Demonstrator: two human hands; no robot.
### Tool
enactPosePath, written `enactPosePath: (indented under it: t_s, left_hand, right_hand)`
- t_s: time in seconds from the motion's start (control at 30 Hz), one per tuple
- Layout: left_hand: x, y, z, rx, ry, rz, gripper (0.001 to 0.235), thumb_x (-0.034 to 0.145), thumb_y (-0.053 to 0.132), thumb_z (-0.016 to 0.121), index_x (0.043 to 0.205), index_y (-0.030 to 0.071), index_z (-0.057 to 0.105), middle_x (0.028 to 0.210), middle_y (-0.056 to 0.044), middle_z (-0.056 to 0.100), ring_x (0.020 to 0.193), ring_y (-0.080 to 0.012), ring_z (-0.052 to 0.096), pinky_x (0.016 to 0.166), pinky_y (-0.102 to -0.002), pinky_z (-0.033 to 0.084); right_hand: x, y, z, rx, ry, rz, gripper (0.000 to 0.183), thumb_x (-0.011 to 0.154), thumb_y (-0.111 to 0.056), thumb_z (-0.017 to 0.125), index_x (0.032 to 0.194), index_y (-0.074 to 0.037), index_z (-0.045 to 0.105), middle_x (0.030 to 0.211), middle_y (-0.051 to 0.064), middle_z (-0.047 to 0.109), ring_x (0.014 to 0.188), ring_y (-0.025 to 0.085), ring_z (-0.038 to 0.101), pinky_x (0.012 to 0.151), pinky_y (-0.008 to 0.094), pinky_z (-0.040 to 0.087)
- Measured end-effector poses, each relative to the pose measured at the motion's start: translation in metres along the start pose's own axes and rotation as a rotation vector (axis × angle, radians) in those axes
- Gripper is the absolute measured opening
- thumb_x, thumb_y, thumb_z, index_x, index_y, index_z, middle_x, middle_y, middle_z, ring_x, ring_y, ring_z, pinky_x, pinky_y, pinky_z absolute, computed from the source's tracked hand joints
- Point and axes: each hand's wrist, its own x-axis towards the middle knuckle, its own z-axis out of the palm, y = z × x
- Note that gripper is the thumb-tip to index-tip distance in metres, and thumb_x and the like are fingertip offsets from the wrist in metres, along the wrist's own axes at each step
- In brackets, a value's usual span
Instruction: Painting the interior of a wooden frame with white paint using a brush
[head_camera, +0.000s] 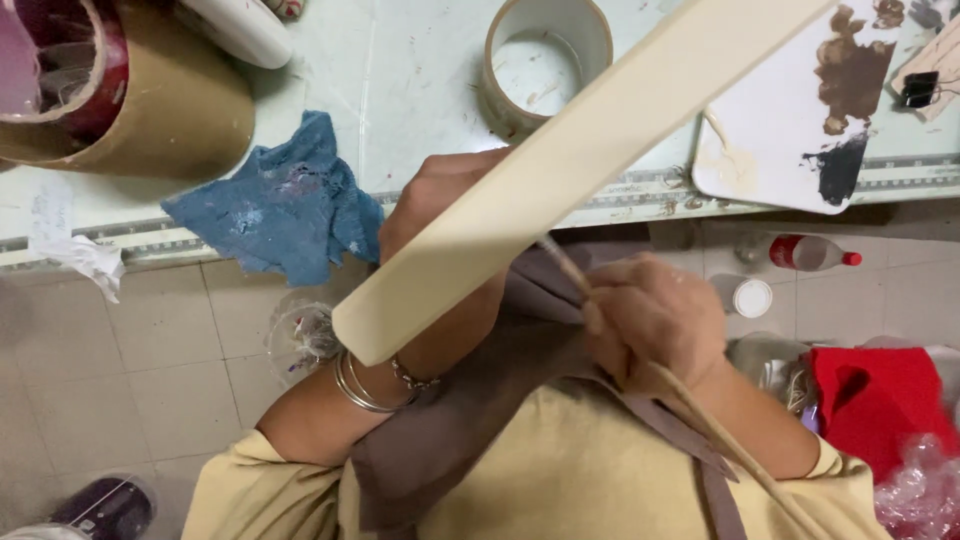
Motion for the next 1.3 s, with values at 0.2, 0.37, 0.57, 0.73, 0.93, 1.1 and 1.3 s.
enactPosePath:
  t_s: [0.2,0.37,0.57,0.73,0.93,1.1,1.3]
  left_hand:
    - [-0.002,0.0,0.0,0.012,0.009,-0.025,0.028,0.079,0.017,0.046,0.065,0.017,0.021,0.067,0.008,0.02,0.062,-0.0064,0.018,0.051,-0.025,0.013]
    - [-0.004,-0.005,0.002,0.017,0.012,-0.042,0.028,0.08,0.017,0.047,0.064,0.017,0.023,0.067,0.009,0.022,0.062,-0.0061,0.019,0.051,-0.025,0.014]
    - [-0.014,-0.014,-0.002,-0.025,0.01,0.045,0.03,0.082,0.027,0.05,0.102,0.005,0.052,0.101,-0.01,0.056,0.09,-0.0188,0.058,0.076,-0.03,0.045]
    - [-0.025,-0.026,0.017,-0.148,0.357,-0.34,0.043,0.075,0.023,0.07,0.112,0.007,0.058,0.121,-0.007,0.057,0.11,-0.0159,0.056,0.102,-0.028,0.043]
    - [-0.026,-0.037,0.03,-0.078,0.688,-0.427,0.04,0.065,0.027,0.078,0.097,0.005,0.065,0.105,-0.005,0.065,0.092,-0.0077,0.061,0.086,-0.022,0.054]
    - [-0.028,-0.04,0.029,-0.057,0.55,-0.118,0.031,0.076,0.012,0.075,0.1,0.0,0.061,0.108,-0.011,0.061,0.097,-0.0157,0.06,0.091,-0.028,0.054]
    - [-0.023,-0.026,0.031,-0.111,0.639,-0.4,0.037,0.067,0.021,0.077,0.097,0.004,0.065,0.107,-0.007,0.064,0.095,-0.0103,0.061,0.087,-0.023,0.054]
  right_hand:
    - [0.012,0.009,0.006,0.442,0.071,-0.07,0.038,0.089,0.009,0.036,0.12,-0.01,0.022,0.065,0.009,0.038,0.044,0.017,0.036,0.038,0.029,0.042]
    - [0.017,0.008,-0.005,0.04,0.189,0.125,0.014,0.095,-0.004,0.037,0.085,0.003,0.031,0.054,0.013,0.042,0.042,0.026,0.045,0.04,0.036,0.033]
    - [0.027,0.001,-0.009,0.453,-0.087,0.175,0.031,0.09,-0.007,0.031,0.06,0.002,0.028,0.048,0.011,0.023,0.034,0.022,0.02,0.037,0.034,0.012]
    - [0.01,0.031,-0.04,0.089,0.431,0.246,0.011,0.1,-0.018,0.041,0.099,-0.008,0.037,0.068,0.01,0.044,0.045,0.015,0.043,0.037,0.024,0.042]
    - [-0.001,0.055,-0.07,-0.036,0.379,0.455,0.017,0.103,-0.018,0.032,0.099,-0.001,0.035,0.07,0.015,0.039,0.05,0.017,0.038,0.057,0.033,0.05]
    - [-0.003,0.058,-0.067,-0.134,0.295,0.476,0.021,0.104,-0.02,0.032,0.099,0.0,0.035,0.08,0.016,0.043,0.06,0.02,0.048,0.057,0.031,0.053]
    - [0.001,0.059,-0.061,-0.195,0.217,0.493,0.021,0.104,-0.017,0.032,0.099,0.003,0.038,0.08,0.016,0.048,0.064,0.021,0.051,0.052,0.028,0.05]
